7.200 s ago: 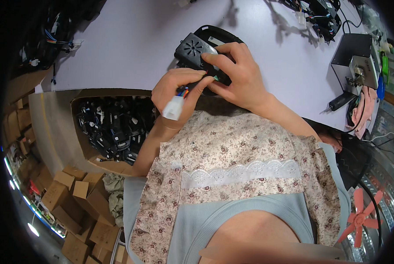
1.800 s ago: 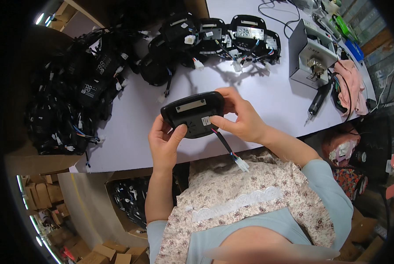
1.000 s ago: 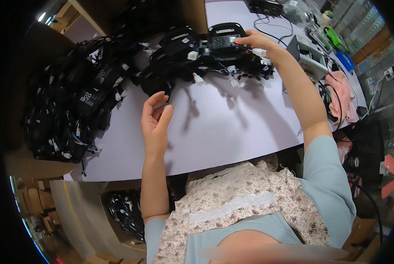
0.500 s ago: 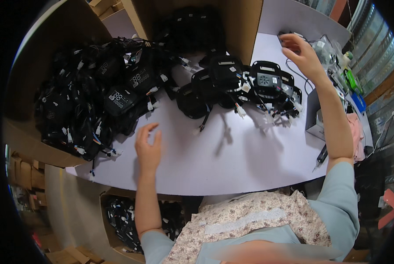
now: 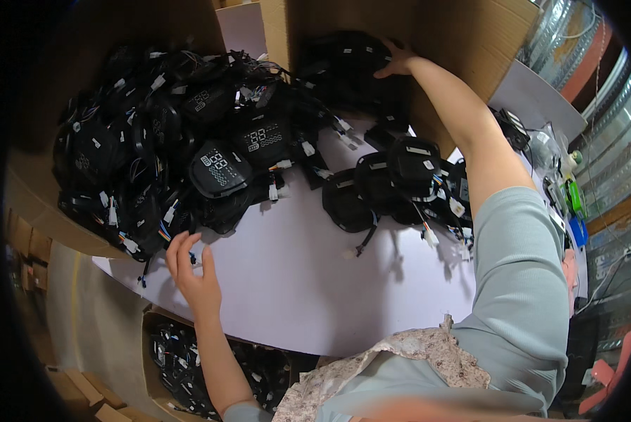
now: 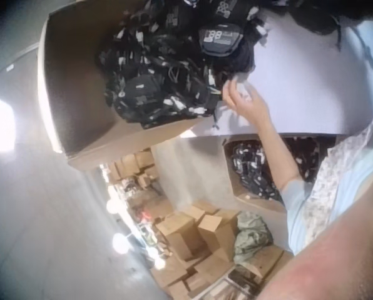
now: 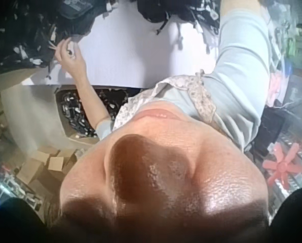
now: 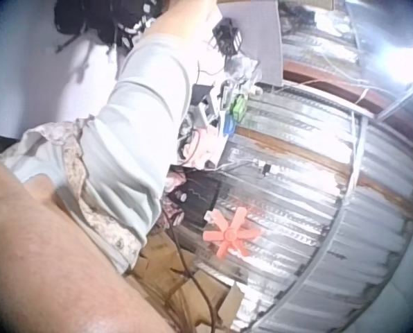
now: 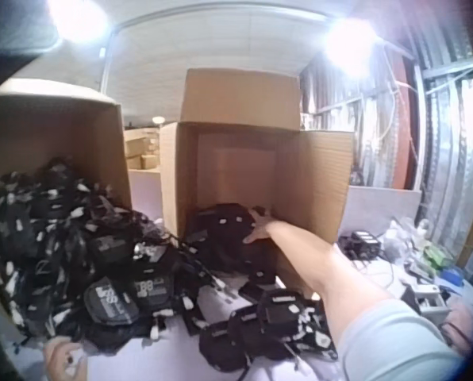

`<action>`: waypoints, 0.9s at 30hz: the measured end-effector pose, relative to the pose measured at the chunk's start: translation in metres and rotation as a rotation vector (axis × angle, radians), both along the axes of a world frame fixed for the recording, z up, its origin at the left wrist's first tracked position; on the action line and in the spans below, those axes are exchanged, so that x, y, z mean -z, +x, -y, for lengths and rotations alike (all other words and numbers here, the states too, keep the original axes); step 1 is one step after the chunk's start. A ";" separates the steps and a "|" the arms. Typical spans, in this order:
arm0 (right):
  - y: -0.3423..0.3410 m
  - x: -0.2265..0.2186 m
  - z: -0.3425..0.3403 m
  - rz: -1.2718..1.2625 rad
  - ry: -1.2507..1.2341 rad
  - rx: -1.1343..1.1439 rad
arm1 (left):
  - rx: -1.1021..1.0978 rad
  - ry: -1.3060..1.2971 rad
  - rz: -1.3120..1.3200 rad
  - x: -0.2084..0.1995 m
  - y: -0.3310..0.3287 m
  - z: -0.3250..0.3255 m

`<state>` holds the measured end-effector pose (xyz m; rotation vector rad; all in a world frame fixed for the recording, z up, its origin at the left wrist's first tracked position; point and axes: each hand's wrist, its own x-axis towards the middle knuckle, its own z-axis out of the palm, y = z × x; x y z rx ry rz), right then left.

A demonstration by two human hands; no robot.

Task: The person assembles an electronic component by hand, joining a housing case and a back plate.

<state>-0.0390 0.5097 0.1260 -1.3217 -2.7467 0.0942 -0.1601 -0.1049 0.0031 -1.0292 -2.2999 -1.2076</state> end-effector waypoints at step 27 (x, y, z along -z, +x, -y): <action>0.027 -0.004 0.250 -0.776 -0.818 -0.488 | 0.094 0.267 0.442 0.002 -0.069 -0.070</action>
